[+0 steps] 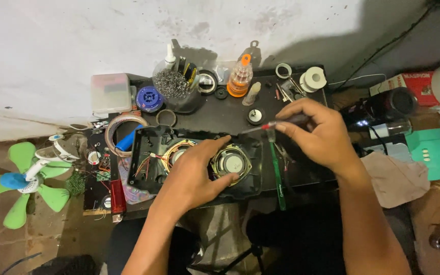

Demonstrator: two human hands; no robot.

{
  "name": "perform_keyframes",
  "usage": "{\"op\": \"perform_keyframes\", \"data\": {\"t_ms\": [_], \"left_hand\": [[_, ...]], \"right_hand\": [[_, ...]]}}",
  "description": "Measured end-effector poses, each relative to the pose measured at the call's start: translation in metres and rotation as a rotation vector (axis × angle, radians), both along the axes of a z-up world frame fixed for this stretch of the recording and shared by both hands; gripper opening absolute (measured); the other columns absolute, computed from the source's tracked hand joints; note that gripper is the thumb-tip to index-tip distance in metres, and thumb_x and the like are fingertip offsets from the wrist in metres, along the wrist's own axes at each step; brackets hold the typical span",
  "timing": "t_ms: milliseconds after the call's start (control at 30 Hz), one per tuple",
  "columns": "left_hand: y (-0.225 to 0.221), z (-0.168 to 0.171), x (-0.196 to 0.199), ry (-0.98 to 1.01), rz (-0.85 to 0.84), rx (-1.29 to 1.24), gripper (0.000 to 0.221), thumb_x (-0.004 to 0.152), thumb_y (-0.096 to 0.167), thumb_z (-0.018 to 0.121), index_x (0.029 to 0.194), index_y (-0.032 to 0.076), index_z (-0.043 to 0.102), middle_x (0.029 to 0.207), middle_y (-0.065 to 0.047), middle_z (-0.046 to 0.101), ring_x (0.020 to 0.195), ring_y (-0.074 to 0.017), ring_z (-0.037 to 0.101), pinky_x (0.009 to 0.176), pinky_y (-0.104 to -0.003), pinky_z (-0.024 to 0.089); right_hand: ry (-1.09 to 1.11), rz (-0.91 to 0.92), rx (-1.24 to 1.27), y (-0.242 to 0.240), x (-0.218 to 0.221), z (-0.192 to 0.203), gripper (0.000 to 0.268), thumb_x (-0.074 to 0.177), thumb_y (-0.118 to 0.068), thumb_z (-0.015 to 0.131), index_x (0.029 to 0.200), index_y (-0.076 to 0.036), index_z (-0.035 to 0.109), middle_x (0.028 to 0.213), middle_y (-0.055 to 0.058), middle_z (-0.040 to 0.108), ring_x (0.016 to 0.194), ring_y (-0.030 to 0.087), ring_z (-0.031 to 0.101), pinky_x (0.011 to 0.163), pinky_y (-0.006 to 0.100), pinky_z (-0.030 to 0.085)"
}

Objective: A person is organizing and connecting internal wiring within a speaker housing using a screwdriver and manual manipulation.

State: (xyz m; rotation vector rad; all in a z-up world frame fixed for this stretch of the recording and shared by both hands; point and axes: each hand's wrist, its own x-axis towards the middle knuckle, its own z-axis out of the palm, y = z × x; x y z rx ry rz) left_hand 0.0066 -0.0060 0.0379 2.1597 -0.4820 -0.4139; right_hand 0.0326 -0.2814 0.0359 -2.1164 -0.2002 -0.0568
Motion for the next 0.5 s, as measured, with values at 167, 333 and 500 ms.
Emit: {"op": "perform_keyframes", "data": {"t_ms": [167, 333, 500], "left_hand": [[0.001, -0.005, -0.008, -0.149, 0.096, -0.239, 0.050, 0.078, 0.014, 0.084, 0.126, 0.002, 0.073, 0.109, -0.023, 0.077, 0.106, -0.0479, 0.070, 0.093, -0.056, 0.055], [-0.016, 0.032, -0.047, -0.176, -0.076, -0.691, 0.025, 0.079, 0.028, 0.086, 0.080, 0.017, 0.064, 0.083, -0.001, 0.072, 0.079, -0.0210, 0.074, 0.075, -0.038, 0.056], [-0.050, 0.074, -0.078, -0.174, -0.051, -0.757, 0.024, 0.081, 0.029, 0.084, 0.080, 0.016, 0.064, 0.083, -0.002, 0.070, 0.079, -0.0226, 0.075, 0.074, -0.039, 0.057]], "right_hand": [[-0.043, -0.176, 0.167, -0.010, 0.004, -0.006, 0.029, 0.084, -0.001, 0.086, 0.108, 0.001, 0.070, 0.103, 0.016, 0.074, 0.096, 0.020, 0.071, 0.085, 0.028, 0.055], [-0.052, -0.351, 0.152, -0.018, 0.011, -0.021, 0.016, 0.096, -0.002, 0.078, 0.108, -0.004, 0.067, 0.096, 0.005, 0.069, 0.087, 0.010, 0.065, 0.079, 0.021, 0.058], [-0.070, -0.339, 0.265, -0.020, 0.013, -0.031, 0.017, 0.101, -0.003, 0.076, 0.112, 0.004, 0.067, 0.090, 0.014, 0.067, 0.081, 0.015, 0.069, 0.072, 0.023, 0.059]]}}
